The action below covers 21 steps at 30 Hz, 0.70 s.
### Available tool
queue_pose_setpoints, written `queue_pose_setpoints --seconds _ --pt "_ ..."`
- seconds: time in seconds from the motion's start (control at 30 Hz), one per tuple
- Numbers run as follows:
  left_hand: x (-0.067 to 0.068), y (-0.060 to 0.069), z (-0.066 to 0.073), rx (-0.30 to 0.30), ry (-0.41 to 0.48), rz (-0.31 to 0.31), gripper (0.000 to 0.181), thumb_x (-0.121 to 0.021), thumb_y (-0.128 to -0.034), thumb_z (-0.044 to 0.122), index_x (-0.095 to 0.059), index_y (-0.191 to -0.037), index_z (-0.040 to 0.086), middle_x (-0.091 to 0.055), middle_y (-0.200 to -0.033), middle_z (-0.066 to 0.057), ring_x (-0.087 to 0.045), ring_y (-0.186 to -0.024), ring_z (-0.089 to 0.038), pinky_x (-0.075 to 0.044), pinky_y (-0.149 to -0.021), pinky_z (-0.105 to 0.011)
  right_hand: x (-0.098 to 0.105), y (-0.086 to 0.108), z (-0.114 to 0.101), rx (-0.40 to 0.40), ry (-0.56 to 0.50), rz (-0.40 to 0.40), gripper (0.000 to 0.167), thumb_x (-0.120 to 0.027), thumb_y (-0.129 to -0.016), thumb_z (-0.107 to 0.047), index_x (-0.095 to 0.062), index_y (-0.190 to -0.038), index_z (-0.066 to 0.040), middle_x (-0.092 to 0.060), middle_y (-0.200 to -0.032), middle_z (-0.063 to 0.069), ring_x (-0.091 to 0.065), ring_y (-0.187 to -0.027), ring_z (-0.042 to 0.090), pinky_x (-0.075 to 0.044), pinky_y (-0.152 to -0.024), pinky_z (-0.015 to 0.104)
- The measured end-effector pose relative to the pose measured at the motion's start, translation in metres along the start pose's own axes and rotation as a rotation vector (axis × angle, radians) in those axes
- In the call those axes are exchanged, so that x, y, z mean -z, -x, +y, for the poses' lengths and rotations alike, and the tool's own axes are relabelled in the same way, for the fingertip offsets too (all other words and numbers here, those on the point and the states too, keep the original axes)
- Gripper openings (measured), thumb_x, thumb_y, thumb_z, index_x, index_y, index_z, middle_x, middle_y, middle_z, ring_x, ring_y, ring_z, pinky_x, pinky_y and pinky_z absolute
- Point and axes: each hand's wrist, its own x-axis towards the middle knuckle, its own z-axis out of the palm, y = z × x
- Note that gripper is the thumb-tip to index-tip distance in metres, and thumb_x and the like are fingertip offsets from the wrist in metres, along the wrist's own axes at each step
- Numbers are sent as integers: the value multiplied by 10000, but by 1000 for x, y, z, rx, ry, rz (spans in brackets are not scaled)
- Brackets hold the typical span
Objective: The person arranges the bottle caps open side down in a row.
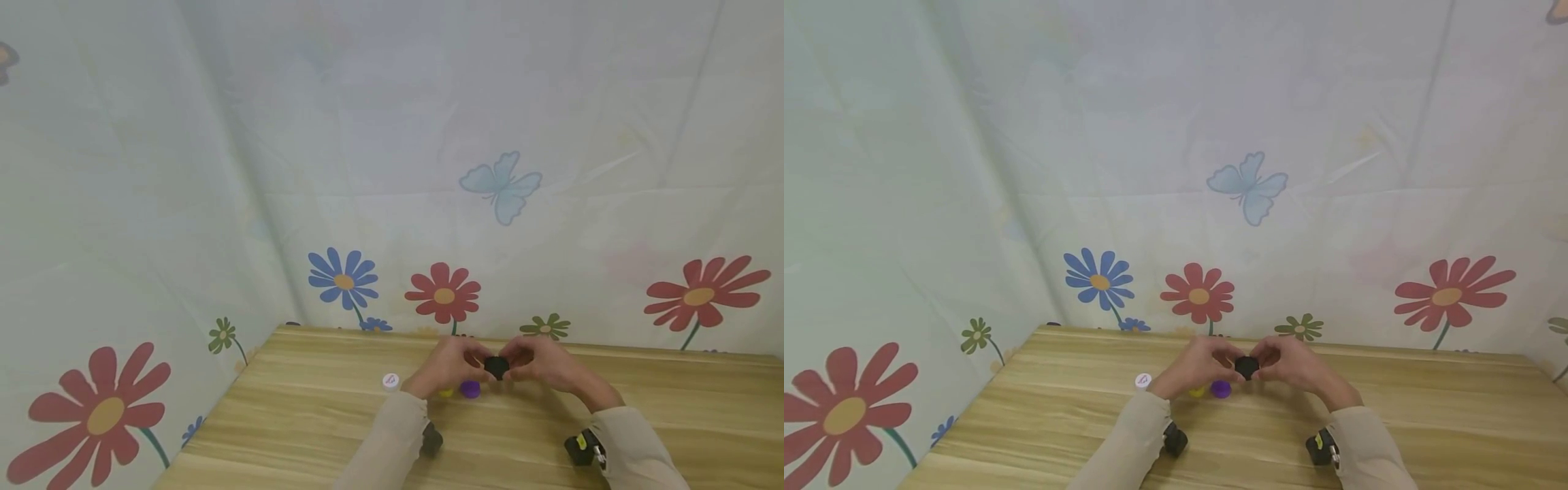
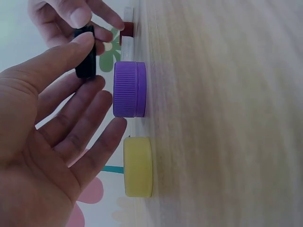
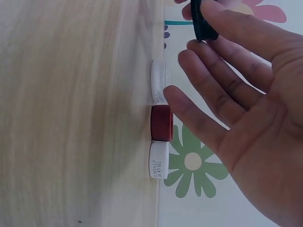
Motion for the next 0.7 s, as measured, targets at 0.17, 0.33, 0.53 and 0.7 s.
queue_pose_setpoints --seconds 0.17,0.33,0.53,0.7 --pt "0 1 1 -8 25 -44 272 -921 -840 99 -826 -1089 150 -759 -932 132 -692 -834 -19 -559 -799 -209 -1 0 1 -11 -11 -40 340 -863 -866 -59 -697 -1140 54 -729 -1022 77 -692 -953 232 -560 -839 284" --pt "-1 1 1 -15 25 -74 305 -918 -829 58 -813 -1113 94 -782 -953 75 -697 -839 -9 -560 -780 -193 -2 0 3 -9 -37 -66 323 -865 -848 -29 -694 -1106 62 -732 -1017 95 -692 -946 237 -562 -833 275" --pt "-2 3 4 9 -7 -98 302 -917 -821 41 -815 -1102 84 -778 -921 77 -674 -802 -2 -550 -761 -186 -4 0 7 -12 -44 -90 316 -869 -831 -4 -694 -1083 75 -731 -997 97 -692 -923 225 -569 -817 273" --pt "-4 4 5 42 -4 -112 297 -918 -810 14 -810 -1081 71 -772 -895 69 -677 -787 -13 -562 -737 -186 -5 -1 8 -4 -44 -117 296 -872 -826 5 -708 -1063 71 -734 -978 81 -694 -906 218 -571 -801 270"
